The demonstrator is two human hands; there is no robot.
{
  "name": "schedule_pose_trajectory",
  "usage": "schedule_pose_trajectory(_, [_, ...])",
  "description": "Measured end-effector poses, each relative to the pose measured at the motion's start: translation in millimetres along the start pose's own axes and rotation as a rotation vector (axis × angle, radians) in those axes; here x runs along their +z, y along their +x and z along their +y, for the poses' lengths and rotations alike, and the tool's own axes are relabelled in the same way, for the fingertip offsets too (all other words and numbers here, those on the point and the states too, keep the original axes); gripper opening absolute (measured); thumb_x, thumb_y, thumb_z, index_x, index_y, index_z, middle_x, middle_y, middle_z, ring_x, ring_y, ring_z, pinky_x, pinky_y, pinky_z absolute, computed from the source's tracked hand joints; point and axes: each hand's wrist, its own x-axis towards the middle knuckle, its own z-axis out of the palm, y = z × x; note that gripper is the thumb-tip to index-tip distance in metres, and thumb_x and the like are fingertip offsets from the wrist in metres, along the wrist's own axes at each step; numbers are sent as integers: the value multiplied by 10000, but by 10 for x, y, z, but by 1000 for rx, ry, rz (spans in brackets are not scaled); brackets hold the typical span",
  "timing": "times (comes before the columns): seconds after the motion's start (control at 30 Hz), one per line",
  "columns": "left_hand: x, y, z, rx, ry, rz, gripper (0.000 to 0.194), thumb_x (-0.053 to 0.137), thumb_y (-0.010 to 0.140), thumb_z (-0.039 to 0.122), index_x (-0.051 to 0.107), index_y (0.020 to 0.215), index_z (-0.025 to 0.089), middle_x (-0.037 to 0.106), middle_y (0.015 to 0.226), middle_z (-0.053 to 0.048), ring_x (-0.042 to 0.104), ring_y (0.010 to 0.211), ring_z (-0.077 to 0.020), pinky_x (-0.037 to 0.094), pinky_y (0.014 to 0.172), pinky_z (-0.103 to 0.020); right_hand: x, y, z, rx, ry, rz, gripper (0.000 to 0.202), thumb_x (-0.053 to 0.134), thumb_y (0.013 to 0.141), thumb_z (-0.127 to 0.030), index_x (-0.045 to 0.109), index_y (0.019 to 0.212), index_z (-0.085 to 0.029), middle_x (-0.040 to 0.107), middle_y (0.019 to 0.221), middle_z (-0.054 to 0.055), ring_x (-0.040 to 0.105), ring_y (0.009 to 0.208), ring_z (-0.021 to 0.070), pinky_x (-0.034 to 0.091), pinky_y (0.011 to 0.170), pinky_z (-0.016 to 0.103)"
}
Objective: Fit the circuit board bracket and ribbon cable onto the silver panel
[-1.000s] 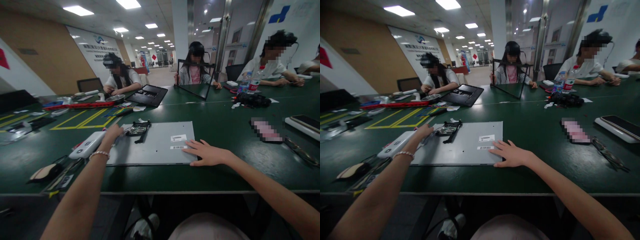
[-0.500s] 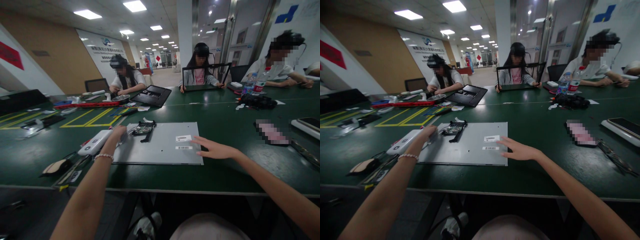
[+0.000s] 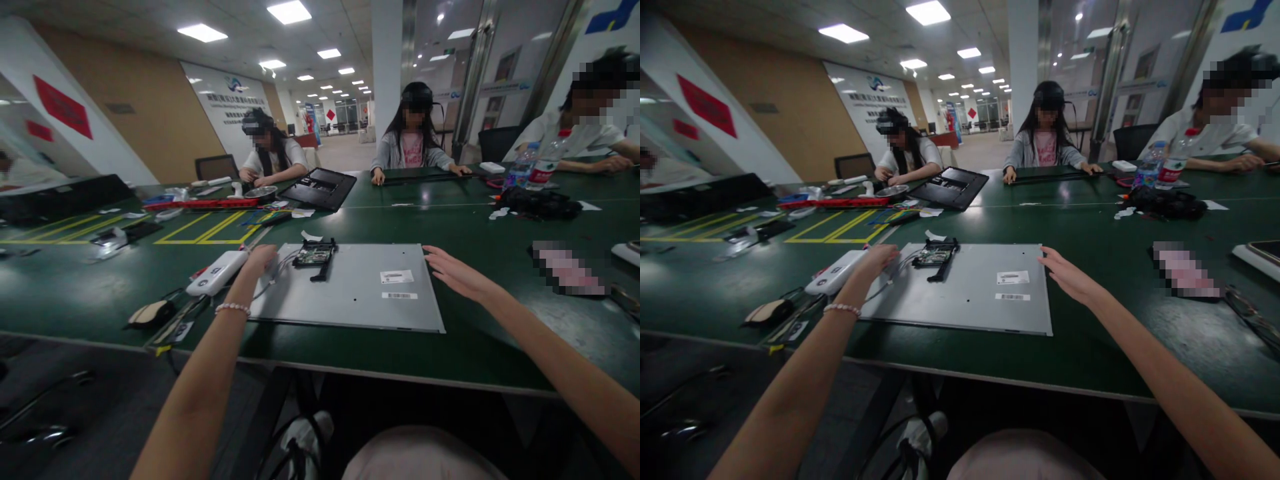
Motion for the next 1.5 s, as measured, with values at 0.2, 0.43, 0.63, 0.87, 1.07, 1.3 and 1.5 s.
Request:
schedule_pose_trajectory(0.2, [41, -157, 74, -65, -143, -93, 302, 465, 867, 327, 541, 1125, 190, 665, 1084, -143, 647, 996, -244, 493, 724, -300, -149, 32, 35, 9, 81, 31, 672, 425, 893, -556, 175, 1473, -325, 352, 1530, 73, 314, 1411, 230, 286, 1139, 474])
schedule_pose_trajectory(0.43, [108, -338, 216, -71, -213, -195, 272, 497, 889, 385, 522, 1094, 209, 635, 1136, -113, 623, 1030, -222, 487, 728, -293, -459, 18, 104, 71, -30, 123, 675, 376, 887, -611, 160, 1477, -368, 272, 1567, 80, 432, 1337, 288, 442, 1025, 497])
schedule_pose_trajectory(0.63, [237, -452, 374, -41, -138, -219, 344, 545, 865, 395, 521, 1154, 210, 595, 1237, -121, 592, 1103, -263, 486, 757, -329, -644, 4, 153, 97, -59, 167, 709, 445, 873, -598, 192, 1480, -331, 331, 1538, 107, 453, 1323, 277, 405, 1052, 484])
schedule_pose_trajectory(0.87, [347, -602, 561, -41, -146, -288, 491, 546, 874, 414, 446, 1316, 226, 580, 1286, -132, 568, 1159, -284, 498, 758, -328, -753, -31, 171, 140, -241, 277, 794, 492, 844, -618, 216, 1506, -276, 247, 1561, 172, 320, 1402, 312, 370, 1056, 519])
schedule_pose_trajectory(1.07, [443, -768, 731, -10, -192, -312, 537, 608, 850, 405, 457, 1333, 224, 617, 1225, -149, 606, 1108, -294, 521, 763, -351, -937, -36, 257, 153, -411, 332, 758, 485, 866, -581, 265, 1502, -231, 294, 1543, 174, 320, 1399, 323, 346, 1075, 512])
schedule_pose_trajectory(1.3, [633, -813, 894, 56, -136, -358, 665, 615, 834, 417, 355, 1414, 225, 540, 1334, -167, 587, 1133, -312, 534, 761, -358, -1042, -104, 220, 136, -539, 427, 742, 508, 856, -534, 330, 1479, -173, 415, 1480, 179, 397, 1351, 349, 344, 1081, 499])
schedule_pose_trajectory(1.5, [763, -852, 1020, 139, -39, -333, 783, 616, 809, 447, 273, 1471, 205, 437, 1429, -198, 593, 1102, -343, 547, 658, -339, -1114, -91, 262, 158, -670, 466, 769, 507, 849, -509, 313, 1484, -120, 429, 1463, 199, 421, 1332, 356, 340, 1081, 473])
